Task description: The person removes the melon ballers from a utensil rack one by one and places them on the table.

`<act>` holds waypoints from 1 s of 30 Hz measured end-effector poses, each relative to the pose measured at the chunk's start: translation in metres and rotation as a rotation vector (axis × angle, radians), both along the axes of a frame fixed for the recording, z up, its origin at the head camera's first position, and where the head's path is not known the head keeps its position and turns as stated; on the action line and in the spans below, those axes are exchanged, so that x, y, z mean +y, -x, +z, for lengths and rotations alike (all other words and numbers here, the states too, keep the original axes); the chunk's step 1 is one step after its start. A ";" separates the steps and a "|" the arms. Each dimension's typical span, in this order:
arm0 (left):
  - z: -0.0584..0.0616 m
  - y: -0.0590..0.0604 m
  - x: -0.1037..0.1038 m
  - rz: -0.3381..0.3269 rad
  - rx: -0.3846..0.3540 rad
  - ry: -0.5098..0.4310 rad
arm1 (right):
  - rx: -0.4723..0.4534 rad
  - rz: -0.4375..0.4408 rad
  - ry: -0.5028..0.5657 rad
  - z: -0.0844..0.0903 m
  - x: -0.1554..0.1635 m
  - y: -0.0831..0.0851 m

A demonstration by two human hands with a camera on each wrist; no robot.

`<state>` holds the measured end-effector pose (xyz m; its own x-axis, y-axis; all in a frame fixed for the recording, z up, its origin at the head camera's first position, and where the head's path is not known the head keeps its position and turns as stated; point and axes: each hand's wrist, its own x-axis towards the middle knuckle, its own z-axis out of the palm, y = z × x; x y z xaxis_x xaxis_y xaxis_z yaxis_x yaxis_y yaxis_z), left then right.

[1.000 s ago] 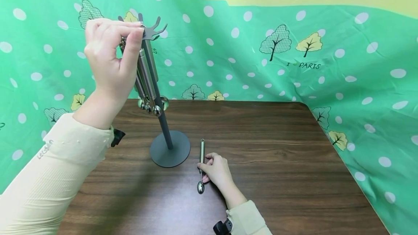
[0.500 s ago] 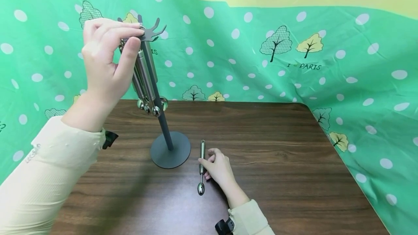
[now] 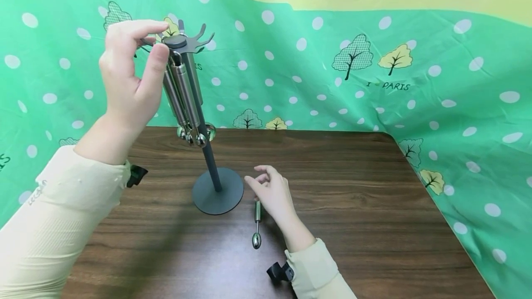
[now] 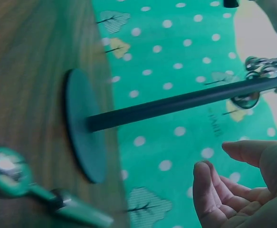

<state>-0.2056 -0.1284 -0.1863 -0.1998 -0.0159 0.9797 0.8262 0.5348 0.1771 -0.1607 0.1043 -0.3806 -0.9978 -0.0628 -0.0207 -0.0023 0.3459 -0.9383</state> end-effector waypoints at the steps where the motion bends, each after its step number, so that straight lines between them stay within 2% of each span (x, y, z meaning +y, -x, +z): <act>1: 0.000 0.000 -0.001 -0.007 -0.007 -0.012 | 0.013 0.004 0.009 0.004 -0.001 0.001; 7: 0.001 -0.002 -0.002 -0.081 -0.086 -0.122 | 0.093 0.031 0.051 0.028 -0.011 0.004; 13: 0.001 -0.005 -0.001 -0.127 -0.201 -0.203 | 0.138 0.043 0.073 0.050 -0.020 0.005; 16: 0.001 -0.004 -0.001 -0.186 -0.244 -0.227 | 0.170 0.045 0.093 0.061 -0.024 0.005; 21: -0.001 0.001 0.000 -0.346 -0.240 -0.253 | 0.236 0.059 0.130 0.077 -0.030 0.005; 24: -0.002 0.003 0.000 -0.392 -0.227 -0.233 | 0.264 0.073 0.148 0.085 -0.034 0.005; 28: -0.004 0.003 0.002 -0.417 -0.224 -0.219 | 0.277 0.099 0.168 0.091 -0.041 0.004; 30: -0.004 0.003 0.003 -0.474 -0.220 -0.240 | 0.286 0.111 0.180 0.094 -0.044 0.004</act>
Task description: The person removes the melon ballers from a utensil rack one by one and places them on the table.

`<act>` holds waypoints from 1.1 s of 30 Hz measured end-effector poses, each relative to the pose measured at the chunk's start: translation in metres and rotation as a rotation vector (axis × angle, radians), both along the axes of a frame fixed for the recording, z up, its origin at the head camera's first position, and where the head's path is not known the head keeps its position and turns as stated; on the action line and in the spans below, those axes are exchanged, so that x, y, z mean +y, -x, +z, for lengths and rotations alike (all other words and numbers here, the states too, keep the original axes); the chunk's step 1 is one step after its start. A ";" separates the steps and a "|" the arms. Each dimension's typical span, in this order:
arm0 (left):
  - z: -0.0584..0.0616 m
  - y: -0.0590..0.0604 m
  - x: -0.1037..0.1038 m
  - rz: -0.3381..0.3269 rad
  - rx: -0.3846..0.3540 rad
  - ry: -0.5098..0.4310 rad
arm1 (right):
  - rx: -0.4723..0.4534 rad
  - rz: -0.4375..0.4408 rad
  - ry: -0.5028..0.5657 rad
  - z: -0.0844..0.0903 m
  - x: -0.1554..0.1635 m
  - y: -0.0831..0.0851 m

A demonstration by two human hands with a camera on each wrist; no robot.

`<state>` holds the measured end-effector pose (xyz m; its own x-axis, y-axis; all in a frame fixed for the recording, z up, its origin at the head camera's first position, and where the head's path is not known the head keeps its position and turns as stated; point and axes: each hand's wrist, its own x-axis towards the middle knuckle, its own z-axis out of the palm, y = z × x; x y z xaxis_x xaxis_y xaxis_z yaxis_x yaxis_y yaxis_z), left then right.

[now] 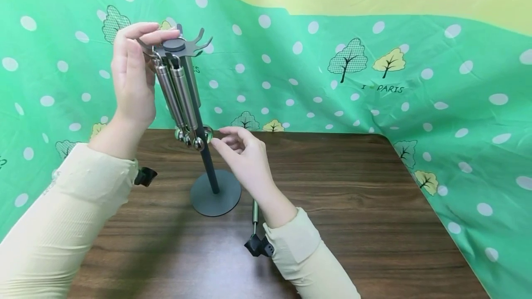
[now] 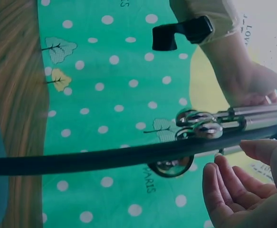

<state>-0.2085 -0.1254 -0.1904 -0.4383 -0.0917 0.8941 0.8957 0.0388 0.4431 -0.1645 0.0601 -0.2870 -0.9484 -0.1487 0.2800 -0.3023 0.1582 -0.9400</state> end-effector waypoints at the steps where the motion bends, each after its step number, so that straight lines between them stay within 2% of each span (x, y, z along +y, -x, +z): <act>1: 0.000 0.000 0.001 -0.022 0.005 -0.010 | 0.007 0.005 0.007 0.001 -0.002 -0.001; 5: 0.000 0.001 0.003 -0.110 0.018 -0.044 | 0.048 0.025 0.045 0.005 -0.008 -0.001; 11: 0.000 0.003 0.003 -0.126 0.046 -0.055 | 0.119 0.046 0.089 0.013 -0.015 0.002; 25: -0.001 0.005 0.003 -0.142 0.043 -0.107 | 0.163 0.113 0.036 0.033 -0.032 0.006; 33: -0.001 0.005 0.003 -0.105 0.027 -0.099 | 0.182 0.119 0.021 0.036 -0.033 0.002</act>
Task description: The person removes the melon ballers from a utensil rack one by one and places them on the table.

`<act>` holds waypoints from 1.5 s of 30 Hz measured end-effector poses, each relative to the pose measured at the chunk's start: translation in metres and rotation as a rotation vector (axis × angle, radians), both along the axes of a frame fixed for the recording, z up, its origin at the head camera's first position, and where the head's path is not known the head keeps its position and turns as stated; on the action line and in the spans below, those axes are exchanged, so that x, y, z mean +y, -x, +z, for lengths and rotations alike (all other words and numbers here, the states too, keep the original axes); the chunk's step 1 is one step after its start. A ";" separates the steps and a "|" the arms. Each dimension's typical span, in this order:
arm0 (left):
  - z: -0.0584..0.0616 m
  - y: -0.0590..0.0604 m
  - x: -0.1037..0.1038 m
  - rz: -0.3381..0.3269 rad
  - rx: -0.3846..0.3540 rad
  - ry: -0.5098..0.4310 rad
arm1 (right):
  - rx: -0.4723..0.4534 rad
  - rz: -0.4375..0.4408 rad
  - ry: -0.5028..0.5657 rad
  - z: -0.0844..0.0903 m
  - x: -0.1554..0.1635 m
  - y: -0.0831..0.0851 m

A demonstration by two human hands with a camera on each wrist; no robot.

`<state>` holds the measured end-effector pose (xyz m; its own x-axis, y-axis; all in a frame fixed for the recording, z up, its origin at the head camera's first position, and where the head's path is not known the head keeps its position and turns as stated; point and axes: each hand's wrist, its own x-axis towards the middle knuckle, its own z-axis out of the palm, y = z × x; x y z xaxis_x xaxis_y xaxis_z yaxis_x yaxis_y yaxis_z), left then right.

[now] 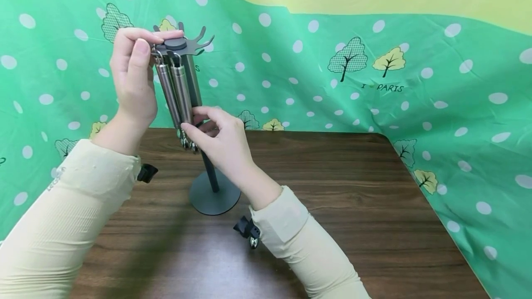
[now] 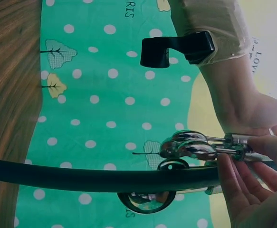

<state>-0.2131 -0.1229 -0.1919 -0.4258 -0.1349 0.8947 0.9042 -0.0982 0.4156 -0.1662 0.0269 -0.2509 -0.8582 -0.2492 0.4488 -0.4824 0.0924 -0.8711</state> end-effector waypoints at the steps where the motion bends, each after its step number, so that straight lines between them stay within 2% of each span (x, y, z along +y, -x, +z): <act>1: 0.000 0.000 0.000 0.000 -0.002 -0.001 | 0.001 0.001 0.006 0.000 0.000 -0.001; 9: 0.000 0.000 0.002 0.031 0.003 0.003 | 0.051 0.003 0.046 0.004 0.003 -0.009; 18: 0.001 -0.001 0.002 0.034 -0.015 0.001 | 0.113 0.013 0.082 0.012 0.010 -0.020; 23: 0.001 -0.002 0.003 0.032 -0.018 0.000 | 0.110 -0.007 0.098 0.010 0.020 -0.026; 34: 0.001 -0.003 0.005 0.065 -0.004 -0.016 | -0.046 -0.022 0.157 -0.016 0.045 -0.039; 45: 0.000 -0.003 0.008 0.069 0.008 -0.045 | -0.169 -0.053 0.148 -0.054 0.064 -0.052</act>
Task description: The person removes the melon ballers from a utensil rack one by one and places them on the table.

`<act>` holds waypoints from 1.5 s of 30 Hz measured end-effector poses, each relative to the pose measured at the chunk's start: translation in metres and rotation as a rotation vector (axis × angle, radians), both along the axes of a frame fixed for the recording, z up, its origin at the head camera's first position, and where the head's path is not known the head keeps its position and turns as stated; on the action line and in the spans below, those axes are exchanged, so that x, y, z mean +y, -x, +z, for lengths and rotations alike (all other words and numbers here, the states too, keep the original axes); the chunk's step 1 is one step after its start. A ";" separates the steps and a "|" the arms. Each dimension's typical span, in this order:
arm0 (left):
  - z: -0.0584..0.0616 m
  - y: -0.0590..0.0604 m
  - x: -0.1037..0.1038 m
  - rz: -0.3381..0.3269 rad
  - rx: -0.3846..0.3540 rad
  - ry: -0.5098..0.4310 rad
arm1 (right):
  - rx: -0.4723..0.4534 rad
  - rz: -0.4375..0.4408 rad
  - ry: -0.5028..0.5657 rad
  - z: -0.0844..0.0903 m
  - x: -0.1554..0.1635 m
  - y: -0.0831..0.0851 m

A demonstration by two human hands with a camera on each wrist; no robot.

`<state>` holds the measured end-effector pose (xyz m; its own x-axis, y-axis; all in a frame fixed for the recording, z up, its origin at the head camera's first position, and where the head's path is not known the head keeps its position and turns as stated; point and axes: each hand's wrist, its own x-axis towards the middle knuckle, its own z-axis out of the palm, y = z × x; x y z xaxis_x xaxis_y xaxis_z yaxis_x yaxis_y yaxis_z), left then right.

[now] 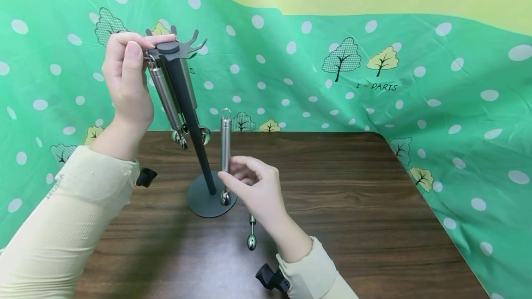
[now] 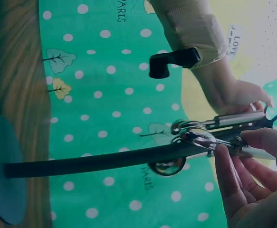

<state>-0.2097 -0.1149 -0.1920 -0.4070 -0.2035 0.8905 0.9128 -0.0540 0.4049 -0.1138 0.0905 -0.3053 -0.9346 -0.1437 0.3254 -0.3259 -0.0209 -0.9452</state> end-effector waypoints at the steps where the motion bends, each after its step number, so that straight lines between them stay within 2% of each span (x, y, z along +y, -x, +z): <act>1: 0.000 0.000 0.000 0.000 0.001 -0.004 | -0.006 -0.006 -0.004 -0.003 0.001 -0.001; 17: -0.003 0.001 -0.001 0.004 0.013 -0.022 | -0.158 -0.041 -0.037 -0.047 0.018 -0.012; 25: -0.005 0.003 -0.002 -0.002 0.024 -0.026 | -0.177 -0.074 -0.067 -0.061 0.027 -0.012; 37: -0.004 0.000 0.000 0.140 0.029 0.026 | -0.186 -0.076 -0.098 -0.080 0.042 -0.006; 45: -0.002 -0.001 0.000 0.224 0.020 0.049 | -0.297 -0.077 -0.135 -0.090 0.046 0.002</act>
<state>-0.2084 -0.1152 -0.1941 -0.3388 -0.2428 0.9090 0.9076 0.1703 0.3837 -0.1157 0.1368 -0.3951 -0.9955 -0.0924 0.0203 -0.0318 0.1251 -0.9916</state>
